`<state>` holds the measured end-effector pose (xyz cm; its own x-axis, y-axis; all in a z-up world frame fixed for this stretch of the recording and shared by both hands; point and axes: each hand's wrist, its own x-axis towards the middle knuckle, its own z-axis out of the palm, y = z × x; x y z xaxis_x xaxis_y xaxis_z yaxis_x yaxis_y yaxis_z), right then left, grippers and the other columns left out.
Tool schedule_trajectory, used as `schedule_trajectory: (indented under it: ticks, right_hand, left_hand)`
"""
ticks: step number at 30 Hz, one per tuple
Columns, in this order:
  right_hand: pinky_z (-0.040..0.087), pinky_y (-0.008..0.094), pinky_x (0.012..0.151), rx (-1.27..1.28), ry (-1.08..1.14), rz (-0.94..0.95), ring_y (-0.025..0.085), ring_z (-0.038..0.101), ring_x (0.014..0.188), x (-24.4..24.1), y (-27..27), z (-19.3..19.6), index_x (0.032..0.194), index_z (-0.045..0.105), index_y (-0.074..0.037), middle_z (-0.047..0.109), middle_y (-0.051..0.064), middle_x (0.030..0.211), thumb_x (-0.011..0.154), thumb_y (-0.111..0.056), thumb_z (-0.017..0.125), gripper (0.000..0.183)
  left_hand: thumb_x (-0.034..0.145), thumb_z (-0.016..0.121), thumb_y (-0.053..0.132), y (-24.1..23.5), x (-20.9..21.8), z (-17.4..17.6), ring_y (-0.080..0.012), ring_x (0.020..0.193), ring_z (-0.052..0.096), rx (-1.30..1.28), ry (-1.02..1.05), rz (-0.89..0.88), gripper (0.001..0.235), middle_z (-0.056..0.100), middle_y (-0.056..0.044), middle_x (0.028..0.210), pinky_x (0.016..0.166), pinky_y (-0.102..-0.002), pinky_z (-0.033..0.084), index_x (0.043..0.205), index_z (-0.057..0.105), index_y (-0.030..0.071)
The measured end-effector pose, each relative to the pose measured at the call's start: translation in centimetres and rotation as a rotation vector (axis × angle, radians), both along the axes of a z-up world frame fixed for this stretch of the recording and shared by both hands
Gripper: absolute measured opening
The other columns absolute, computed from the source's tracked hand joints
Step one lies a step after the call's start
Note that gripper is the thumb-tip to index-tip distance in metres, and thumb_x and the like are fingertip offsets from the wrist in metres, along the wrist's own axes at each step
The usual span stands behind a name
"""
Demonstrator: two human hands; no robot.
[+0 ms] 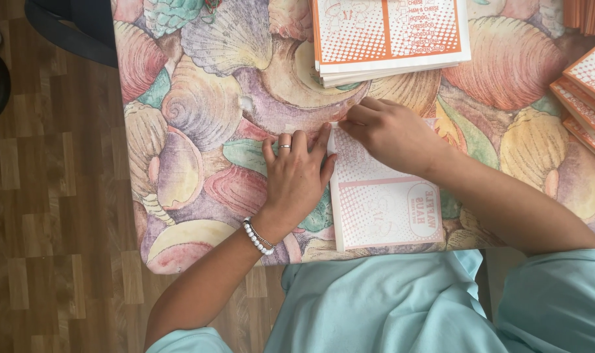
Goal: Folding flat paper sheets into bags and stacking them on a table.
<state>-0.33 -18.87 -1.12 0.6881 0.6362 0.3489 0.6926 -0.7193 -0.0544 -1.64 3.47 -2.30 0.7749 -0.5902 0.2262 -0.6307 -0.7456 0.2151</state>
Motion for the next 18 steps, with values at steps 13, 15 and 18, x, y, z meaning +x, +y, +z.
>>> schedule_trajectory:
  ticks: [13,15,18]
  right_hand:
    - [0.051,0.028,0.075,-0.224,-0.055,-0.011,0.017,0.060,0.084,-0.8,-1.0,0.2,0.087,0.071,-0.007,0.061,0.002,0.086,0.097,-0.010,0.067,0.011]
    - [0.050,0.028,0.075,-0.232,-0.058,-0.012,0.017,0.059,0.083,-0.8,-1.0,0.2,0.087,0.071,-0.008,0.061,0.002,0.085,0.097,-0.010,0.067,0.011]
    - [0.050,0.028,0.075,-0.233,-0.063,-0.010,0.017,0.058,0.082,-0.7,-0.9,0.1,0.086,0.072,-0.009,0.059,0.002,0.083,0.097,-0.011,0.066,0.013]
  left_hand:
    - [0.104,0.049,0.046,-0.1,-0.1,-0.7,-0.0261,0.088,0.047,0.069,-0.084,0.041,0.049,0.047,-0.005,0.088,0.094,-0.060,0.026,0.138,0.061,0.013]
    - [0.103,0.050,0.048,0.0,-0.1,-0.9,-0.0267,0.089,0.046,0.063,-0.086,0.045,0.050,0.046,-0.005,0.088,0.093,-0.061,0.026,0.139,0.060,0.014]
    - [0.105,0.049,0.046,0.0,-0.1,-0.9,-0.0270,0.088,0.046,0.090,-0.043,0.046,0.057,0.045,-0.005,0.087,0.094,-0.061,0.025,0.156,0.043,0.021]
